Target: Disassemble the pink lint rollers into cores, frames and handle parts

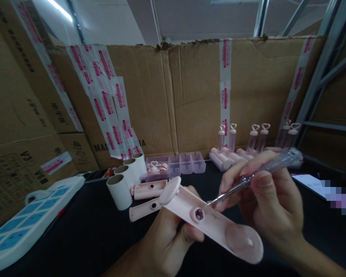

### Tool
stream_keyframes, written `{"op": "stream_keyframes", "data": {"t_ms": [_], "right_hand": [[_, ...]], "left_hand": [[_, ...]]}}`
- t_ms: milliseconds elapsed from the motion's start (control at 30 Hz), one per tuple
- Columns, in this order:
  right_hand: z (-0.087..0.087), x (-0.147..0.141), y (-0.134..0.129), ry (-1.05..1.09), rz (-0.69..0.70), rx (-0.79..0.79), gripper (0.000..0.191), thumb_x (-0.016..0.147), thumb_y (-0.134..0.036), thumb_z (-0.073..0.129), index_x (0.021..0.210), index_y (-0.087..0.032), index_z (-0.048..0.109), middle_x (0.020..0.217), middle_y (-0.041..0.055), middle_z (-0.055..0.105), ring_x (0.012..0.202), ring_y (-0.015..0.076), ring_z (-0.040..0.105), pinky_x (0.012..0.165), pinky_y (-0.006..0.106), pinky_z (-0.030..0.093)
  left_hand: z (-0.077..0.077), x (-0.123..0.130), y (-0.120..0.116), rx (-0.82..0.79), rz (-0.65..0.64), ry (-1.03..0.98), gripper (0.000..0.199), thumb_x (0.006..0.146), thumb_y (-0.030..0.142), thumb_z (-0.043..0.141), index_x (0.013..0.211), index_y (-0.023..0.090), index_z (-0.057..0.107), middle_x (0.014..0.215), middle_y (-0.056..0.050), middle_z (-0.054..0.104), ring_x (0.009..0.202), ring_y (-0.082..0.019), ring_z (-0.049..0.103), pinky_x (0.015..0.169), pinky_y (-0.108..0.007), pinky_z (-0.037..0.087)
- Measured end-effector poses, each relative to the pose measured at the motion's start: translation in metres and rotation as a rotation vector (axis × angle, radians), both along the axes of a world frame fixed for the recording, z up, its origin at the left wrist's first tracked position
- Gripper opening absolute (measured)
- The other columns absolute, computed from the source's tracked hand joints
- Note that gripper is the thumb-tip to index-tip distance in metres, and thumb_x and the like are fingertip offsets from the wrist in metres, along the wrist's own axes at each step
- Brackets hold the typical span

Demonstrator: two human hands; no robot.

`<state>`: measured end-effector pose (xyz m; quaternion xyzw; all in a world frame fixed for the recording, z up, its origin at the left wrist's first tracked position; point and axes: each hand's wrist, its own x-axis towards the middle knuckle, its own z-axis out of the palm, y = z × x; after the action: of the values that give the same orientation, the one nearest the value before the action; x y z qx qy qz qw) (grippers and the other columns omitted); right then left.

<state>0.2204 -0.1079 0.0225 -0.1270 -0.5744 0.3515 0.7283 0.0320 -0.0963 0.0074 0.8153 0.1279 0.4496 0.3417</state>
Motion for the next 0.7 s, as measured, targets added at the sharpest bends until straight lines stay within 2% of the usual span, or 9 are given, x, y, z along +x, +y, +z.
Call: {"op": "stream_keyframes", "data": {"t_ms": [200, 400, 500, 700], "right_hand": [[0.0, 0.004, 0.002, 0.007, 0.098, -0.009, 0.011, 0.103, -0.034, 0.054, 0.096, -0.025, 0.053, 0.082, 0.0011, 0.075, 0.055, 0.019, 0.075, 0.047, 0.029, 0.065], [0.001, 0.011, 0.0, -0.038, 0.232, -0.084, 0.009, 0.101, -0.024, 0.054, 0.093, -0.023, 0.051, 0.089, 0.0044, 0.078, 0.063, 0.0221, 0.079, 0.053, 0.031, 0.067], [0.002, 0.012, -0.002, -0.05, 0.259, -0.14, 0.012, 0.102, -0.026, 0.055, 0.092, -0.023, 0.049, 0.089, 0.0058, 0.079, 0.066, 0.023, 0.08, 0.057, 0.031, 0.067], [0.003, 0.012, -0.001, -0.068, 0.275, -0.136, 0.011, 0.104, -0.031, 0.053, 0.097, -0.023, 0.052, 0.09, 0.0064, 0.079, 0.071, 0.023, 0.08, 0.059, 0.033, 0.068]], "left_hand": [[-0.007, -0.004, 0.0, 0.004, 0.072, 0.006, 0.035, 0.102, 0.053, 0.047, 0.107, 0.021, 0.058, 0.098, -0.005, 0.056, 0.086, -0.019, 0.054, 0.08, -0.032, 0.046], [-0.005, -0.006, -0.002, -0.068, 0.038, -0.008, 0.037, 0.102, 0.056, 0.046, 0.101, 0.02, 0.056, 0.096, -0.003, 0.054, 0.083, -0.017, 0.052, 0.078, -0.029, 0.045], [-0.003, -0.006, -0.003, -0.06, 0.026, 0.006, 0.037, 0.102, 0.056, 0.045, 0.099, 0.021, 0.055, 0.095, -0.001, 0.052, 0.084, -0.016, 0.05, 0.078, -0.028, 0.043], [-0.002, -0.006, -0.001, 0.006, 0.042, 0.019, 0.039, 0.102, 0.058, 0.044, 0.097, 0.021, 0.054, 0.09, 0.0, 0.05, 0.079, -0.015, 0.048, 0.075, -0.028, 0.041]]}}
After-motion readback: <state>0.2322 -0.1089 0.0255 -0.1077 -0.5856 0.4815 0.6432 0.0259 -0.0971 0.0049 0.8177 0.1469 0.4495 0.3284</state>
